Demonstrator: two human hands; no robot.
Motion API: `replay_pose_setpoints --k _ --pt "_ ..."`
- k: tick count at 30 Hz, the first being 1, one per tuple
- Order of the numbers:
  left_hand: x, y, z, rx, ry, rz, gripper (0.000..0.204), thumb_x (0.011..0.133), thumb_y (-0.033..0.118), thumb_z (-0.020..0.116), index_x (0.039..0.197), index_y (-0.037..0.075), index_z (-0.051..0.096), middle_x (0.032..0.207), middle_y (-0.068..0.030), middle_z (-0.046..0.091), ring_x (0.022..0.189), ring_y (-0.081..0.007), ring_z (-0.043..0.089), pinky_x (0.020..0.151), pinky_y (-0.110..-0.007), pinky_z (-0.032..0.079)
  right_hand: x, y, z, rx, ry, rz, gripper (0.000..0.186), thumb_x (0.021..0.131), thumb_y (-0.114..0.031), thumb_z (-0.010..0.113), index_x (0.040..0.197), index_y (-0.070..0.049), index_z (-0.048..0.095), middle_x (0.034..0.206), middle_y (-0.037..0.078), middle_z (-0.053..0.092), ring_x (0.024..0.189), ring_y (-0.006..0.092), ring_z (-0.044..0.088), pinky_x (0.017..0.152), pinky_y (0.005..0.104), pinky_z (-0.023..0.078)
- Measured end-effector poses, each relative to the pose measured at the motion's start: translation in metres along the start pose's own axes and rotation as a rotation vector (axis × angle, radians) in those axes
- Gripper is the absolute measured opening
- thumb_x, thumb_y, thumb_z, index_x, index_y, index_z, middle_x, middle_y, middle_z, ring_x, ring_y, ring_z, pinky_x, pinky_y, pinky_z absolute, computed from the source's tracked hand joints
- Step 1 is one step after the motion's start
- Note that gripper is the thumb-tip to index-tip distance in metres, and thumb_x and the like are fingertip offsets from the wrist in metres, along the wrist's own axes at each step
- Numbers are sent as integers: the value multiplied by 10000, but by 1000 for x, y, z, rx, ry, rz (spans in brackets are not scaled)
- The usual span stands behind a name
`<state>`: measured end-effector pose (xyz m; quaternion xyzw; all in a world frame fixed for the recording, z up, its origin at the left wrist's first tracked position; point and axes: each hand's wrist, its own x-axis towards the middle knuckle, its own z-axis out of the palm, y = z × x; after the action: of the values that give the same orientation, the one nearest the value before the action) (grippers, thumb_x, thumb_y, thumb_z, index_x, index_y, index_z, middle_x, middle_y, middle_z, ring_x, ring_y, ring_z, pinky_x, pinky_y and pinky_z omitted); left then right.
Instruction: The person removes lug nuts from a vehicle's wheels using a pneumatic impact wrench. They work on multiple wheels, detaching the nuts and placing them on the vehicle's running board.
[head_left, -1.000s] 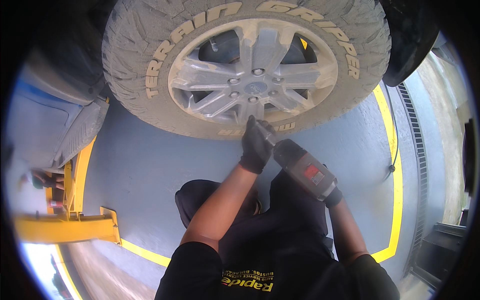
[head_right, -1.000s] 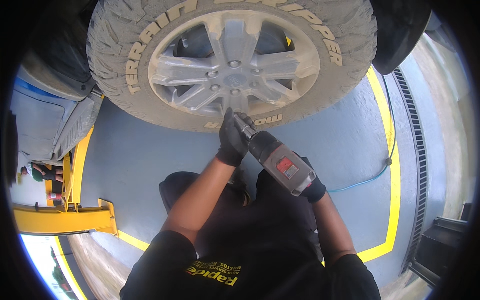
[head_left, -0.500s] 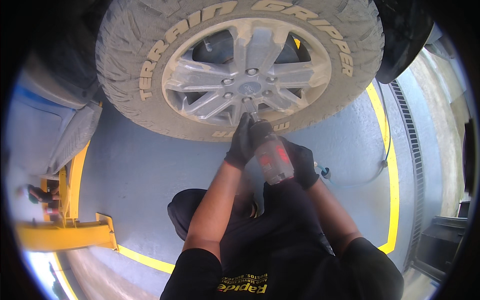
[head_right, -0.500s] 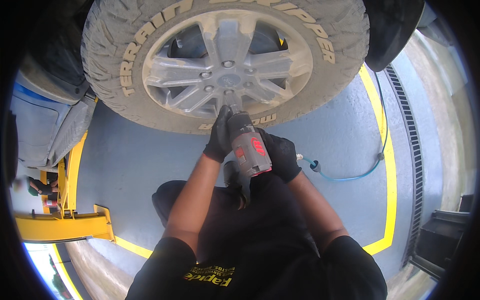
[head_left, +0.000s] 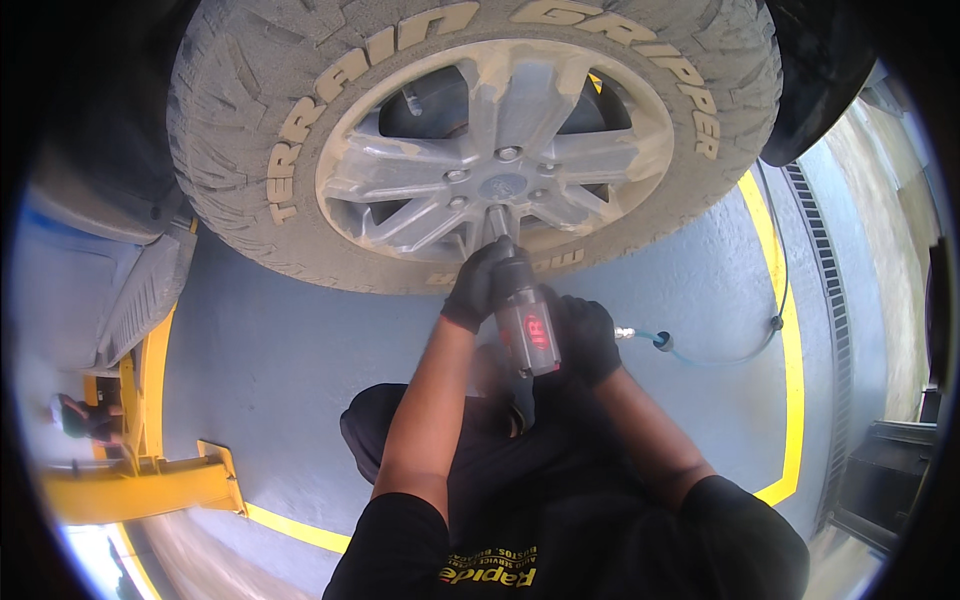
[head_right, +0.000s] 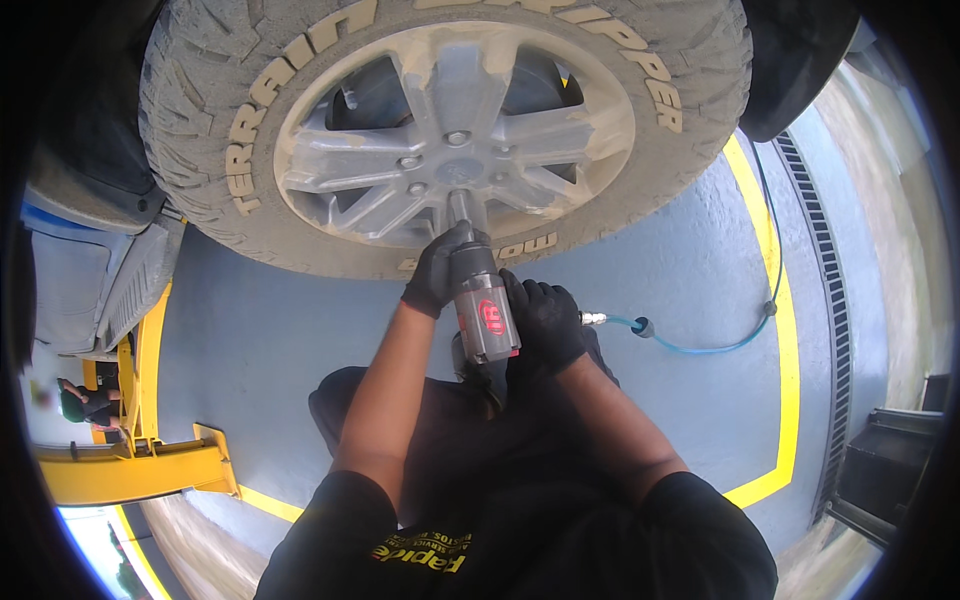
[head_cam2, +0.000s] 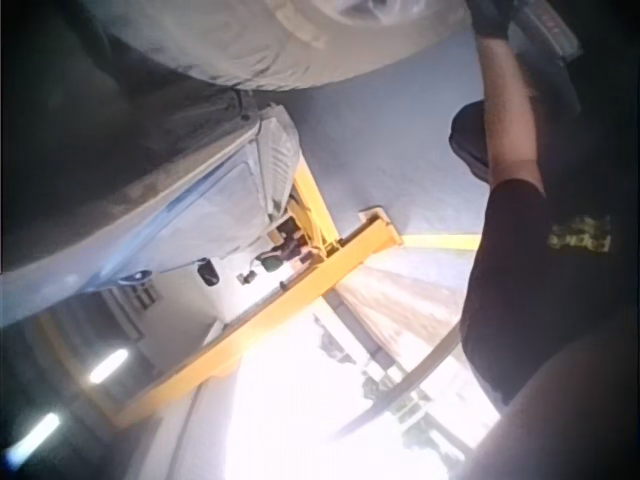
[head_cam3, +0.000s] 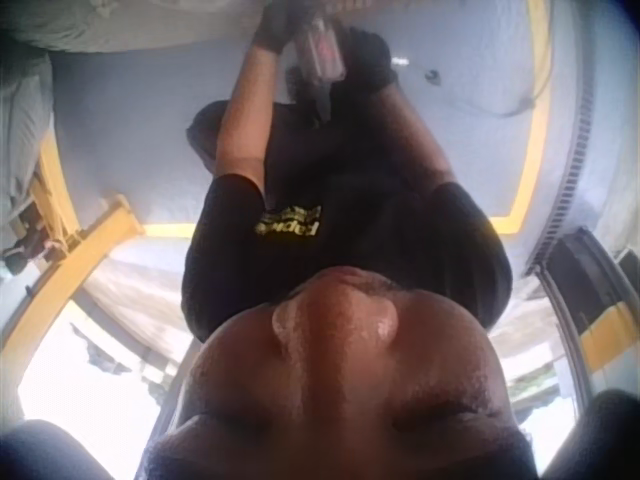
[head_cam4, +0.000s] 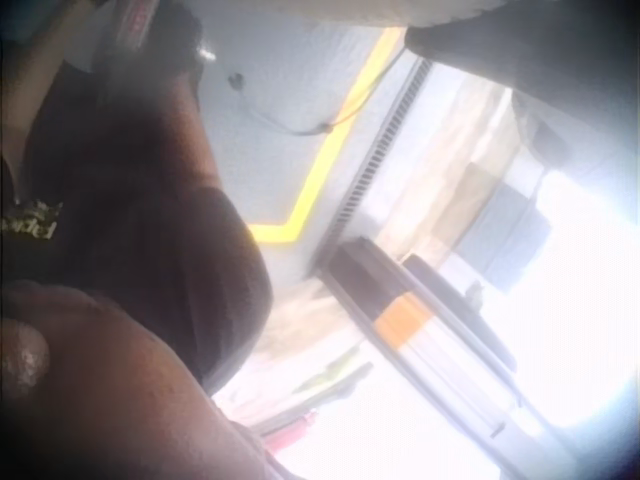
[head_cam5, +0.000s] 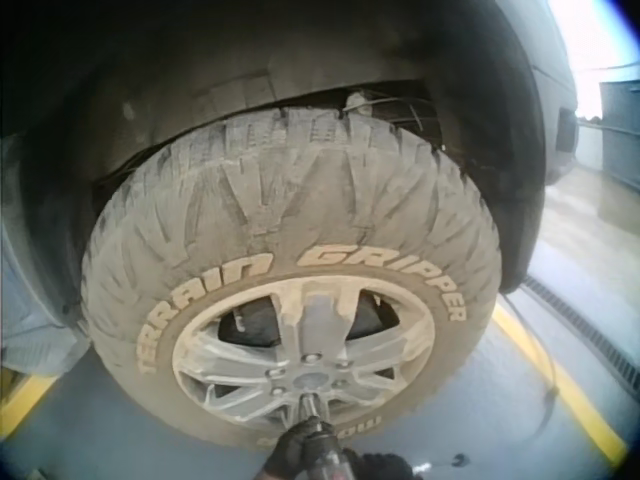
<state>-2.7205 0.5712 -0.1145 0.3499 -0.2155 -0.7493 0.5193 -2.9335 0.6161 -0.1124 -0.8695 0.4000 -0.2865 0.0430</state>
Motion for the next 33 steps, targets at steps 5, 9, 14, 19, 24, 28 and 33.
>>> replay_pose_setpoints --k 5,9,14,19,24,28,33 --pt "4 2 19 121 70 16 361 975 354 518 1023 5 594 849 -69 632 737 -166 630 675 -308 541 2 3 -11 64 50 26 500 776 -194 605 1248 -48 527 788 48 587 706 210 629 609 346 485" --pt "9 -2 25 -138 28 -25 306 973 311 515 972 16 598 828 -59 617 728 -156 619 661 -297 530 6 6 -6 99 11 51 500 778 -184 604 1254 -56 519 794 55 588 715 226 632 623 362 491" --pt "16 14 25 187 108 27 216 948 248 545 944 39 597 803 -38 594 708 -139 605 644 -286 519 9 2 8 133 -33 98 415 781 -162 595 1182 -71 537 807 57 589 733 241 636 631 371 493" --pt "9 20 38 439 185 97 163 860 189 640 921 46 594 761 -39 578 646 -133 596 582 -279 513 7 0 9 150 -129 89 459 689 -200 687 1096 -58 528 863 90 601 765 272 643 631 383 500" --pt "9 24 49 355 267 66 170 808 146 661 924 42 593 735 -41 572 596 -148 600 531 -287 518 4 3 20 244 -124 69 522 629 -210 730 1076 -43 517 902 117 608 782 291 648 632 401 506" --pt "13 19 37 367 264 109 175 811 139 663 939 35 604 731 -38 574 603 -147 599 534 -288 517 5 2 25 215 -78 69 398 708 -181 676 1052 -44 528 882 110 613 748 287 648 626 401 512" --pt "18 13 19 571 208 266 198 832 155 656 960 7 631 772 -35 607 628 -129 596 569 -271 505 4 1 27 233 -33 53 305 777 -168 622 1040 -38 538 842 113 624 682 300 644 590 406 512"
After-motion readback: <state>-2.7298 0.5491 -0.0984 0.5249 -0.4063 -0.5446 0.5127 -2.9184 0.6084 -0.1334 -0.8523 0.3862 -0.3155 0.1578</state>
